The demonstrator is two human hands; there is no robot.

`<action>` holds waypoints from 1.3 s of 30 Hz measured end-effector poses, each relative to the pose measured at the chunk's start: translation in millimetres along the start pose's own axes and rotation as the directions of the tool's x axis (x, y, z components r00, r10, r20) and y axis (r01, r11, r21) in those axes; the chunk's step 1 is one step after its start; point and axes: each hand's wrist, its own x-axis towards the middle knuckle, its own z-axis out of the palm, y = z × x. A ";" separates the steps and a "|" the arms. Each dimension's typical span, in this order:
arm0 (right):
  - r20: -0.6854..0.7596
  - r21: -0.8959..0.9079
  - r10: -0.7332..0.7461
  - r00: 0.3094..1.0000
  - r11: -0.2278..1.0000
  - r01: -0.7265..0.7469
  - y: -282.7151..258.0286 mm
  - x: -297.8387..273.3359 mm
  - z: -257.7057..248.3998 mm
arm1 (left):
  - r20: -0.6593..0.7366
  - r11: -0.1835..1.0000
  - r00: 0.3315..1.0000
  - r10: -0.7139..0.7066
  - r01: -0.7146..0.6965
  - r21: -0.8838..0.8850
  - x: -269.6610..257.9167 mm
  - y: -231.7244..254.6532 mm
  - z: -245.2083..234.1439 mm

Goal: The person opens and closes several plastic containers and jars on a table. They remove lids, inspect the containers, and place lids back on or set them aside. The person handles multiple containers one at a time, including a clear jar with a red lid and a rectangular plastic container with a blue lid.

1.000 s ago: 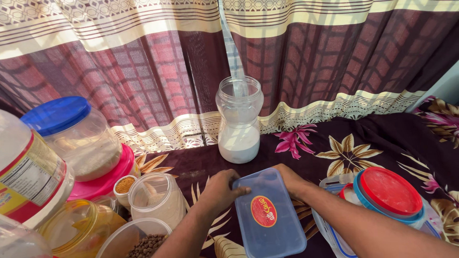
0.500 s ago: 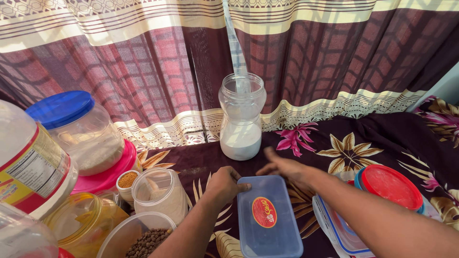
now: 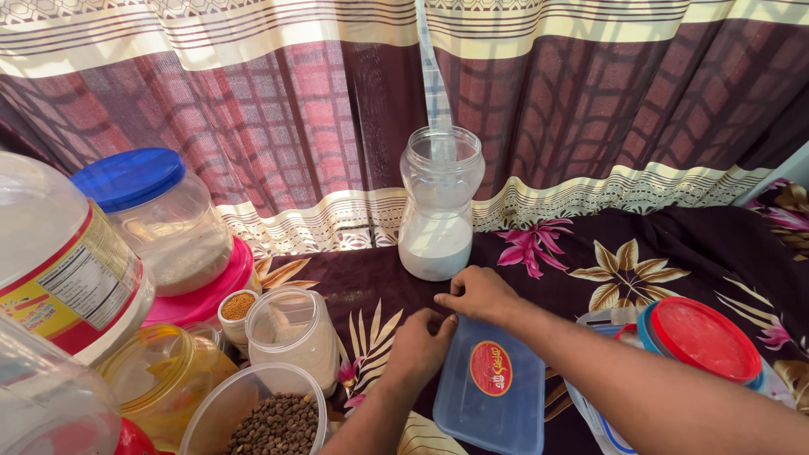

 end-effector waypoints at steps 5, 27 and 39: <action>-0.256 -0.075 -0.071 0.964 0.996 0.053 0.4 -12.6 11.2 | 0.082 0.990 0.991 0.106 -0.098 -0.097 -0.5 -11.1 19.6; -0.431 -0.193 -0.435 0.790 0.900 0.391 -37.8 -27.3 19.2 | 0.184 0.794 0.962 0.201 -0.050 -0.605 -6.7 -28.4 25.0; -0.482 -0.202 -0.485 0.730 0.872 0.446 -43.6 -27.3 16.2 | 0.049 0.741 0.903 0.426 -0.317 -0.592 -2.6 -33.0 24.5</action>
